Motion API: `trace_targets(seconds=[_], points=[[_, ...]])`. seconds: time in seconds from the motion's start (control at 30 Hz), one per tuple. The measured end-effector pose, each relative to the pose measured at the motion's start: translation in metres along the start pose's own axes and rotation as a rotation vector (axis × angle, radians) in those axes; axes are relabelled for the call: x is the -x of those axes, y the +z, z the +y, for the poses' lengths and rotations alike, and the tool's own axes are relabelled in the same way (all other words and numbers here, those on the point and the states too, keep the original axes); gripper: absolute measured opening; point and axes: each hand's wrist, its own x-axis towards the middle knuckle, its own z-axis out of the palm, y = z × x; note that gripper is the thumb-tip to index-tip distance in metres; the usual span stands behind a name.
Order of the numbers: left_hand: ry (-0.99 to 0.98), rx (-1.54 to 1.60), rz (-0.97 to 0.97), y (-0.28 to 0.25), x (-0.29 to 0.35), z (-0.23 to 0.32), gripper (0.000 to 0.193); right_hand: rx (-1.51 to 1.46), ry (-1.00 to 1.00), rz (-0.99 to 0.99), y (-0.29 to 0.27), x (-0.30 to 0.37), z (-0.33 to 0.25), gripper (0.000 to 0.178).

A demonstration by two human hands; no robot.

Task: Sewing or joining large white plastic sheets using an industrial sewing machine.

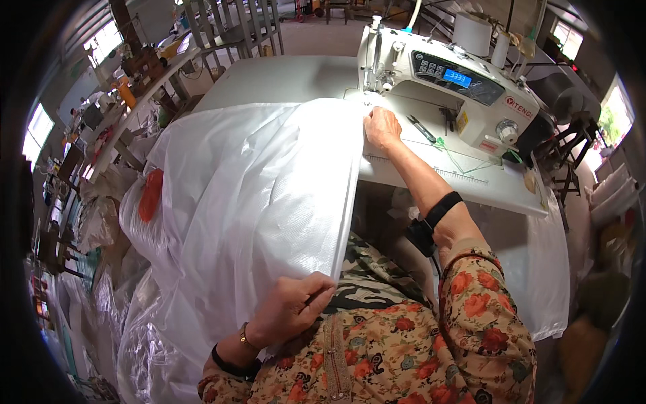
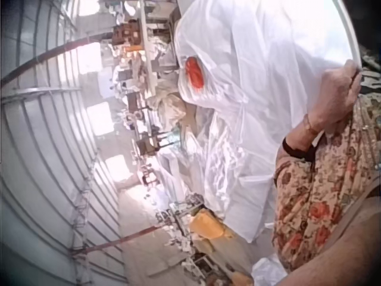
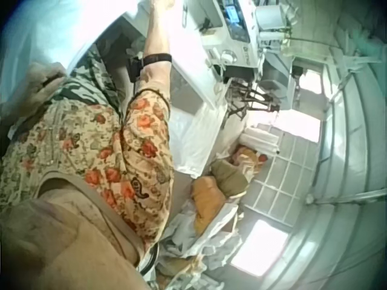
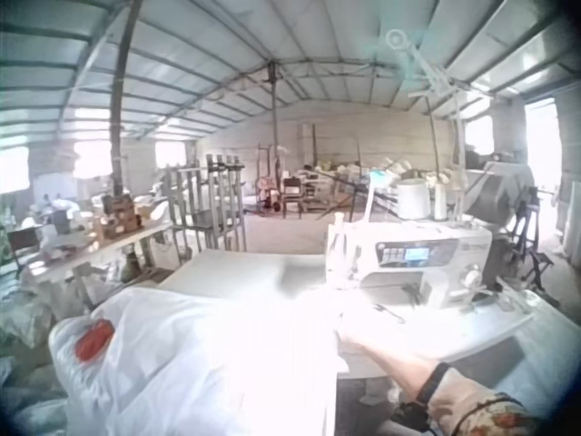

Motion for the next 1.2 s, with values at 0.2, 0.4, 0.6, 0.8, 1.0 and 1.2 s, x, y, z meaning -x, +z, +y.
trace_targets(seconds=[0.2, 0.4, 0.6, 0.8, 1.0, 1.2], points=[[0.059, 0.017, -0.049, 0.01, -0.004, -0.014, 0.01, 0.133, 0.109, -0.059, -0.001, -0.011, -0.008, 0.033], [0.119, 0.037, -0.06, 0.01, -0.006, -0.024, 0.011, 0.195, 0.146, -0.241, -0.013, -0.02, -0.02, 0.041], [0.139, 0.083, -0.043, 0.009, -0.005, -0.033, 0.012, 0.078, 0.205, -0.367, -0.023, -0.014, -0.04, 0.024], [0.191, 0.03, -0.099, 0.008, -0.016, -0.027, 0.015, 0.535, -0.038, -0.193, -0.014, -0.015, -0.029, 0.022], [0.193, -0.026, -0.135, 0.014, -0.012, -0.04, 0.014, 0.429, 0.089, -0.166, -0.009, -0.013, -0.023, 0.029], [0.197, 0.08, -0.096, 0.02, -0.011, -0.047, 0.013, 0.275, 0.255, -0.25, -0.009, -0.024, -0.021, 0.055]])
